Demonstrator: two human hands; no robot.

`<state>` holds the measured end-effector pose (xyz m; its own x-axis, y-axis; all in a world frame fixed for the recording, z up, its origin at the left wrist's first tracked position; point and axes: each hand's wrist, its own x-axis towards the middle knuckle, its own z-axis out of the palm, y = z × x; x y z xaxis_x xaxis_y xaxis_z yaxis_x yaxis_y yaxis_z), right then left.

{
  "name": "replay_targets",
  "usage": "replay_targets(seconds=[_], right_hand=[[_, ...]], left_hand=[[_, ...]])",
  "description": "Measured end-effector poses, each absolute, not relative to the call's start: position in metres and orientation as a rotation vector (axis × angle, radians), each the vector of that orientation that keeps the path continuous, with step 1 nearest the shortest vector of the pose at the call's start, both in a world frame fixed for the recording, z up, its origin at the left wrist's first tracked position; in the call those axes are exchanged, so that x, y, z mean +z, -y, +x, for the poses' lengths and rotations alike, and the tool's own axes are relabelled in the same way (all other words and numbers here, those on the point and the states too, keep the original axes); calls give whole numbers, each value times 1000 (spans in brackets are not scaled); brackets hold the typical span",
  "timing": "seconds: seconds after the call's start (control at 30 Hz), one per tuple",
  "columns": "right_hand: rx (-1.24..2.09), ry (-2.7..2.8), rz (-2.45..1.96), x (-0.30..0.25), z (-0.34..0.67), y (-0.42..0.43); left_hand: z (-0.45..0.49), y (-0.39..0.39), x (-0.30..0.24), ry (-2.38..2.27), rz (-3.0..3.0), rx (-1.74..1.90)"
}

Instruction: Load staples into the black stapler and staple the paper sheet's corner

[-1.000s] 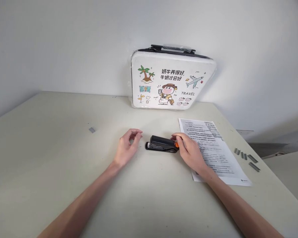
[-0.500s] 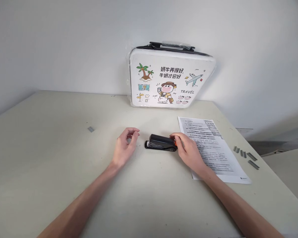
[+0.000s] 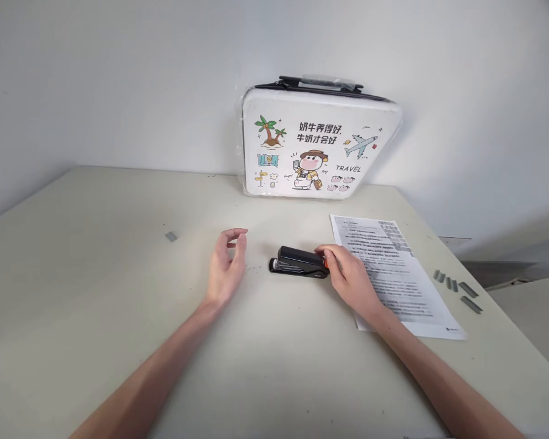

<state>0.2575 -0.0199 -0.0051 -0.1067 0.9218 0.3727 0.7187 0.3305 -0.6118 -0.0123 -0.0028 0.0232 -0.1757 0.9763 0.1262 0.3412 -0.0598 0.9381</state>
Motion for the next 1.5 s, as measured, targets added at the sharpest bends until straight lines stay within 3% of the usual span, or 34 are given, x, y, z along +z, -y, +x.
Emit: replay_targets(seconds=[0.63, 1.1, 1.5], right_hand=[[388, 1857, -1460, -3, 255, 22], [248, 1985, -1230, -1, 248, 29], [-311, 1985, -771, 15, 239, 36]], left_hand=[[-16, 2, 18, -1540, 1369, 1376], [-5, 0, 19, -1044, 861, 1326], [-5, 3, 27, -757, 315, 964]])
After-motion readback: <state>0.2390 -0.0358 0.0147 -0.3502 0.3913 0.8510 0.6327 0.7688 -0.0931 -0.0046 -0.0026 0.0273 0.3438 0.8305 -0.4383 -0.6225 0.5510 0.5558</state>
